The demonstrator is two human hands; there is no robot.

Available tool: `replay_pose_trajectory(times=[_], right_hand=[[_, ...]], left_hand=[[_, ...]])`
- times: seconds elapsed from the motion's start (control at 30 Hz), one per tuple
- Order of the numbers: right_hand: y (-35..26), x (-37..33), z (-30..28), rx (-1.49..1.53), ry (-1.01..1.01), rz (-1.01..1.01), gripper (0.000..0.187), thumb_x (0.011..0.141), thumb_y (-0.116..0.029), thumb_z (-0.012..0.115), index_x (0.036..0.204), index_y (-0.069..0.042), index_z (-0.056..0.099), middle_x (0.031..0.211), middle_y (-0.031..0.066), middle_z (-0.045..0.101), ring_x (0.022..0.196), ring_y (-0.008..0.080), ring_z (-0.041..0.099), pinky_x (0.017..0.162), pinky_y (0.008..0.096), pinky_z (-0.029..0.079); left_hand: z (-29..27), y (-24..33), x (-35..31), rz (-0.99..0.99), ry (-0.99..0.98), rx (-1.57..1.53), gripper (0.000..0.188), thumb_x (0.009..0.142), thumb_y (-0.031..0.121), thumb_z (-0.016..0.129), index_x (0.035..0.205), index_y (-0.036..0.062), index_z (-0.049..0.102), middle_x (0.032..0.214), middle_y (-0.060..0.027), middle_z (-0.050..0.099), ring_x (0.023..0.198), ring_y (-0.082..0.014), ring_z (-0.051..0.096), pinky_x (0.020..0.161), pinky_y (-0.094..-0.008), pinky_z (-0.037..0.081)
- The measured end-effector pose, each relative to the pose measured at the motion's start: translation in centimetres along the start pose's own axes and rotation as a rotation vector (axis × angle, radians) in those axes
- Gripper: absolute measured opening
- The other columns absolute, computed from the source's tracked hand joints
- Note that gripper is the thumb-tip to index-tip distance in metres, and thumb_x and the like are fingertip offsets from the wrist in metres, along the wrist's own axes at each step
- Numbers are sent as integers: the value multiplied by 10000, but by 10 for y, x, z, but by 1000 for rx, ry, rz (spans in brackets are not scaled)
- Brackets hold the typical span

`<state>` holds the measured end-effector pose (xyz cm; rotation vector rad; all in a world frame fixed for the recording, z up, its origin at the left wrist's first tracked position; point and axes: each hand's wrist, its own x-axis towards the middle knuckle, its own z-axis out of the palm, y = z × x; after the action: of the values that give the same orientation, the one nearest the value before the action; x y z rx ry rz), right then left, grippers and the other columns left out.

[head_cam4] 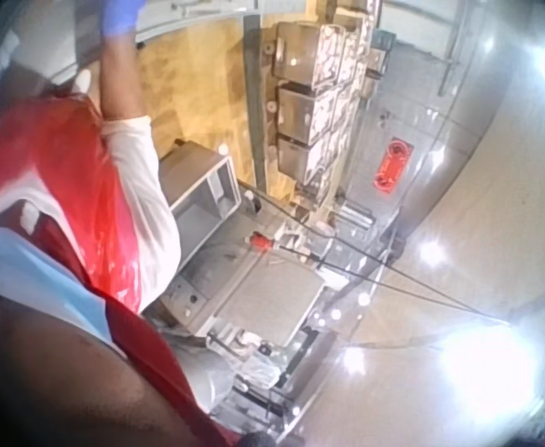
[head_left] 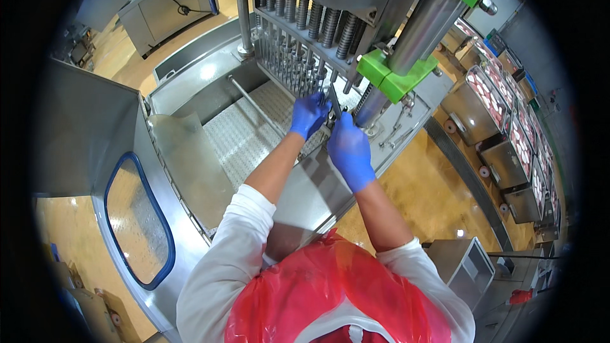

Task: The person uses a metal tool to tighten or adjust a series of small metal components on a vertical rack of a large industrial machine. The person works methodically from one side of the rack to the other, handling each component individually.

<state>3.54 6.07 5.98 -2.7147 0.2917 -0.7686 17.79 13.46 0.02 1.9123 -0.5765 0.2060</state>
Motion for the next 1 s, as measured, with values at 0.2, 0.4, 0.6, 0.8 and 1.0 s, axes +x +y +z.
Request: replay_pose_trajectory(times=[0.2,0.4,0.6,0.8,1.0], right_hand=[[7,-23,-9,302,175,-120,305,961,-85,601,1255,-20,548,753,234,658,633,418,660,554,489,505],[44,-84,-14,506,2,43,308,984,-92,585,1279,-12,552,732,204,629,617,375,652,559,428,499],[74,-123,-11,581,-146,102,306,1018,-130,547,1301,-16,542,706,95,609,593,217,622,577,344,496],[67,-112,-13,600,-209,95,326,1003,-108,552,1314,-12,532,865,213,671,729,365,684,659,413,532],[80,-121,0,629,-116,90,291,1022,-132,540,1284,-10,565,677,36,590,580,131,594,558,303,484]], left_hand=[[19,-37,-16,-154,155,-243,374,825,164,815,1131,-24,710,1016,-186,753,883,-233,736,766,-348,557],[-11,8,-3,-77,96,-275,260,838,107,805,1014,-62,715,849,-91,738,744,-106,629,706,-276,519],[-21,24,-3,-143,72,-360,176,841,60,801,967,-29,717,849,-52,736,731,-84,620,663,-269,496],[-24,-6,6,-45,60,-370,195,829,75,803,976,-20,718,815,-73,730,706,-109,636,648,-285,504],[-88,20,25,4,264,-594,180,835,43,805,981,15,703,864,-58,727,770,-102,661,701,-257,548]])
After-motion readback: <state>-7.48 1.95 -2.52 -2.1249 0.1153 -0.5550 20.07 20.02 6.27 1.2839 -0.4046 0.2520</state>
